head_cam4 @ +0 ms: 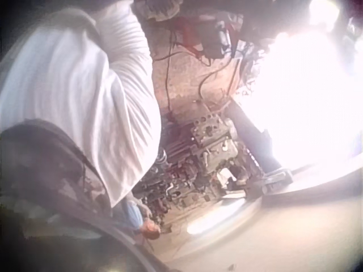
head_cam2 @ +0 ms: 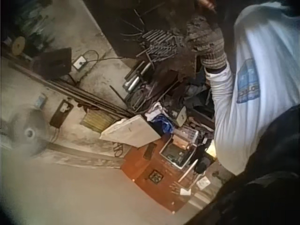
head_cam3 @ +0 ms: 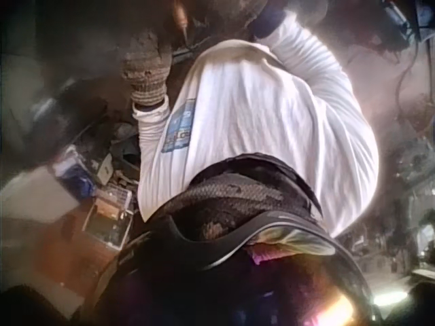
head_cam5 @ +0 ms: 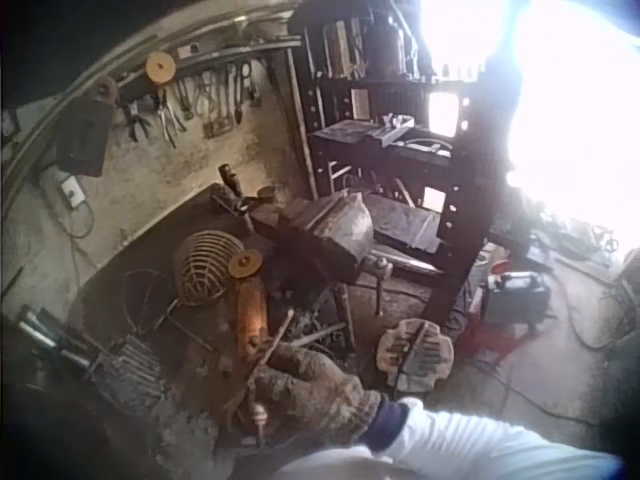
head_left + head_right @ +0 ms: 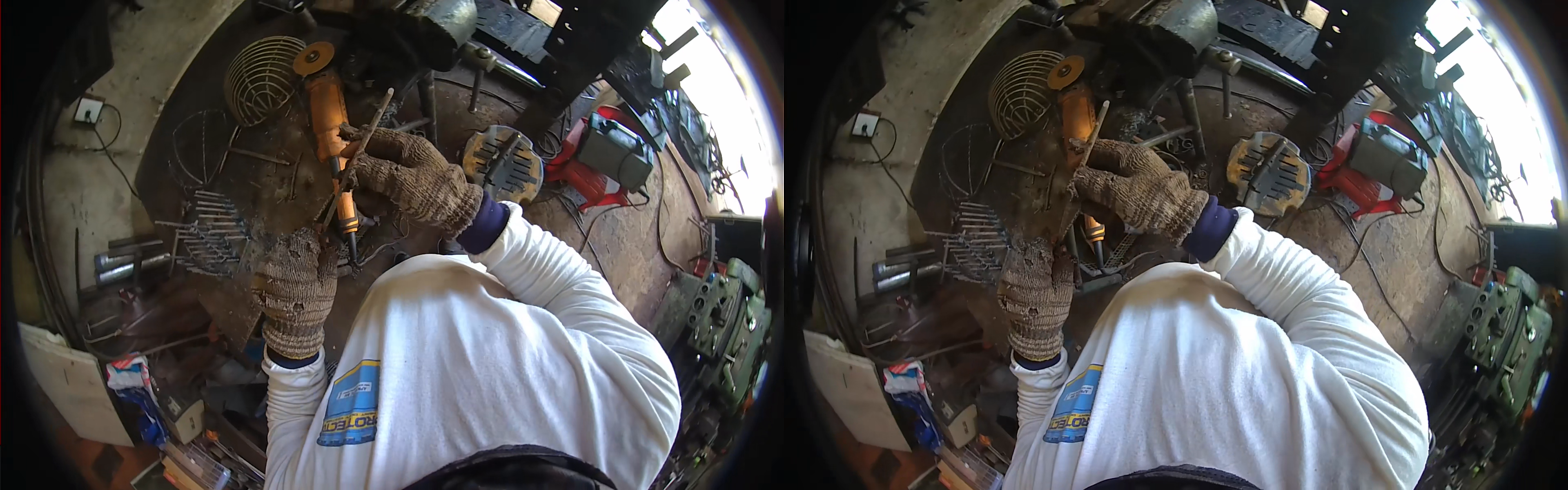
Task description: The person uses an angle grinder to smooth the edges of a metal frame, then places the piece in a vice to tighten a component, and finally welds metal rods onto a circular metal structure.
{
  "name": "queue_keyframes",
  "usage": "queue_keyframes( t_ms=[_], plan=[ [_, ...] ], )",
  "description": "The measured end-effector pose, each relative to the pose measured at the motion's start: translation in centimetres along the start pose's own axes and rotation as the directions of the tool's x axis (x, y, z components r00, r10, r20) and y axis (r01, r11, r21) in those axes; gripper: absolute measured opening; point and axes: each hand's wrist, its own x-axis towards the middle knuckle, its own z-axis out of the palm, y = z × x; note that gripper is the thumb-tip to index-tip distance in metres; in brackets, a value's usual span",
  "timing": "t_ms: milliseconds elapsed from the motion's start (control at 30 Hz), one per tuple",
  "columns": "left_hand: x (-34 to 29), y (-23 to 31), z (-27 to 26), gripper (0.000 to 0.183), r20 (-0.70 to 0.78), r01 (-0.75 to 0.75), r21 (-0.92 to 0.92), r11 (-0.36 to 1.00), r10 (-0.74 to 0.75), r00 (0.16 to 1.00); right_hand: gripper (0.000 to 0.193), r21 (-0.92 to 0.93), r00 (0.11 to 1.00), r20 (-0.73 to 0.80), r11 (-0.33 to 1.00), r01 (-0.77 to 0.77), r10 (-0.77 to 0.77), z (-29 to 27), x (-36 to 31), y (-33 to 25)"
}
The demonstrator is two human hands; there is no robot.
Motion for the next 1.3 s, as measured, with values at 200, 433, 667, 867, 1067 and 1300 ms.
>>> queue_keyframes(
  t_ms=[200, 433, 667, 867, 1067, 1300],
  plan=[
    [0.8, -2.1, 0.5, 0.037, 0.178, 0.233, -0.4, 0.886, -0.174, 0.968, 0.03, 0.068, 0.995, -0.092, 0.996, 0.05, -0.044, -1.1, 0.5, 0.2],
    [3.4, -1.0, 0.1, 0.04, 0.274, 0.317, -0.691, 0.65, -0.17, 0.947, 0.028, 0.152, 0.994, -0.054, 0.983, 0.099, -0.092, -1.2, 0.3, -0.4],
    [7.0, -1.1, 3.2, 0.034, 0.191, 0.254, -0.577, 0.776, -0.175, 0.966, 0.043, -0.029, 0.981, -0.001, 0.981, 0.192, -0.192, -5.9, 1.3, -1.3],
    [14.6, -2.4, 5.3, 0.027, 0.26, 0.392, -0.67, 0.631, -0.295, 0.919, 0.056, -0.087, 0.86, -0.38, 0.939, 0.332, -0.34, -17.6, 0.8, 4.3],
    [18.4, -2.9, 5.1, 0.028, 0.376, 0.468, -0.591, 0.657, -0.289, 0.881, 0.055, -0.699, 0.727, -0.482, 0.715, 0.019, -0.49, -25.7, 3.8, 9.2],
    [19.9, -3.5, 3.4, 0.025, 0.445, 0.489, -0.615, 0.619, -0.239, 0.863, 0.045, -0.585, 0.946, -0.325, 0.781, -0.218, 0.021, -27.4, 6.7, 5.3]
  ],
)
